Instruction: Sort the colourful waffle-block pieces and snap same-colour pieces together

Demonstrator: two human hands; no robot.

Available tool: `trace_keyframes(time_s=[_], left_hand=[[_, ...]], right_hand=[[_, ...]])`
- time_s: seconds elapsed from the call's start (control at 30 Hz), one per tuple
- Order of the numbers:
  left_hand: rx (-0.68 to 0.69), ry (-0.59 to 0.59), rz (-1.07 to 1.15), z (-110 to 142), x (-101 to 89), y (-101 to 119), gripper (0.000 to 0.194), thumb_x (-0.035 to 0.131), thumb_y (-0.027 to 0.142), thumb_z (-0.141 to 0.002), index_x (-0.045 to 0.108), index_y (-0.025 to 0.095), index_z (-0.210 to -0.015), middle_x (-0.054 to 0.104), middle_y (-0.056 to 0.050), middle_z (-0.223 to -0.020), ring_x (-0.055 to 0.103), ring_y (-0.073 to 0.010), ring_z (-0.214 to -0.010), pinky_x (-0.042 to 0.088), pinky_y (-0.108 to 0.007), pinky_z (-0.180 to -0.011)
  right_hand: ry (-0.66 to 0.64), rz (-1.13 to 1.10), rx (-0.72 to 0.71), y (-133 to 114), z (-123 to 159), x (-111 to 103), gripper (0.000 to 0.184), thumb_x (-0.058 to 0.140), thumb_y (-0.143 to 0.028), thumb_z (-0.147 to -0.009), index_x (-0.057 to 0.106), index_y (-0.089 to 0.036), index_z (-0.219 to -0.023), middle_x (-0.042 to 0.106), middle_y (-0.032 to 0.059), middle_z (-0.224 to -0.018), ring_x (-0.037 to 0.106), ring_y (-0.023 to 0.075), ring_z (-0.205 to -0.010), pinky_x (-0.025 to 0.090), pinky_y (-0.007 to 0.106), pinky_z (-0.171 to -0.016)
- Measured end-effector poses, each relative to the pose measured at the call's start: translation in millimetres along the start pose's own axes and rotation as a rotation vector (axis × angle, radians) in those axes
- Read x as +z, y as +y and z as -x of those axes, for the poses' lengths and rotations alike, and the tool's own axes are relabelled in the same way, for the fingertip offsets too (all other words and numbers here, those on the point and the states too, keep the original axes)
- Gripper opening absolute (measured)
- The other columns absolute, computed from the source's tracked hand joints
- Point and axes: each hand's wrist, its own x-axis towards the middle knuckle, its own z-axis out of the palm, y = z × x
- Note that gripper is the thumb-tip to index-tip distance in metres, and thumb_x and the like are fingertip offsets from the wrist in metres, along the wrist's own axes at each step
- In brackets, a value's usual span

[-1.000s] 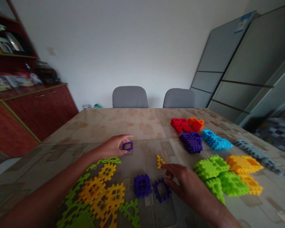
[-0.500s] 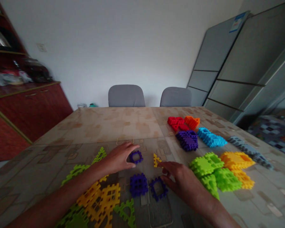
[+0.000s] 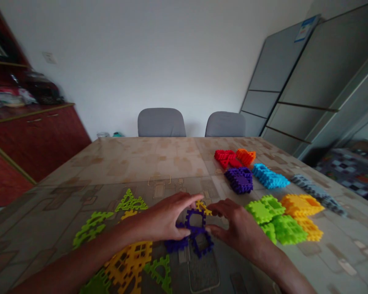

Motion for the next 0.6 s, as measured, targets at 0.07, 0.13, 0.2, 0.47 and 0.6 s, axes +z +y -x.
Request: trace_keyframes(time_s=[0.07,0.13,0.2,0.47,0.6], left_hand=[[-0.010,0.012,0.026,-0.6,3.5,5.7,0.090,0.068,0.020,-0.072,0.034,0.028,-0.155,0.057,-0.009,-0.139,0.055,-0.0293,-0.124,0.042,-0.042,-0.109],[-0.005,0.016,0.034,-0.1,6.3,7.4,0.092,0.068,0.019,-0.072,0.033,0.029,-0.156,0.057,-0.010,-0.140,0.055,-0.0298,-0.125,0.042,-0.044,-0.109],[0.012,0.011,0.030,1.0,8.4,7.4,0.092,0.068,0.018,-0.072,0.033,0.030,-0.156,0.056,-0.009,-0.142,0.053,-0.0292,-0.128,0.041,-0.043,-0.111],[0.051,-0.020,0.062,1.7,13.6,7.7,0.090,0.072,0.015,-0.074,0.036,0.032,-0.155,0.056,-0.006,-0.147,0.054,-0.0286,-0.131,0.041,-0.042,-0.113],[0.037,-0.012,0.075,1.2,13.4,7.0,0.093,0.075,0.015,-0.073,0.035,0.032,-0.156,0.055,-0.006,-0.148,0.054,-0.0281,-0.132,0.040,-0.041,-0.114]], right_hand=[[-0.016,0.021,-0.002,-5.8,0.3,0.1,0.039,0.079,-0.035,-0.081,0.073,-0.018,-0.115,0.072,0.0110,-0.107,0.066,0.0283,-0.102,0.052,0.039,-0.090],[-0.037,0.041,-0.009,-11.6,0.6,0.6,0.045,0.082,-0.035,-0.077,0.072,-0.017,-0.117,0.071,0.0108,-0.108,0.065,0.0288,-0.103,0.052,0.040,-0.090],[-0.067,0.060,-0.013,-16.0,1.0,1.5,0.047,0.083,-0.034,-0.076,0.071,-0.017,-0.119,0.070,0.0108,-0.111,0.064,0.0288,-0.104,0.052,0.040,-0.090],[-0.110,0.108,-0.015,-21.8,4.2,3.9,0.052,0.081,-0.033,-0.078,0.067,-0.019,-0.126,0.069,0.0113,-0.122,0.062,0.0298,-0.112,0.049,0.043,-0.098],[-0.165,0.170,0.016,-25.8,4.1,2.3,0.053,0.081,-0.030,-0.077,0.066,-0.018,-0.127,0.069,0.0131,-0.122,0.062,0.0320,-0.113,0.049,0.045,-0.099]])
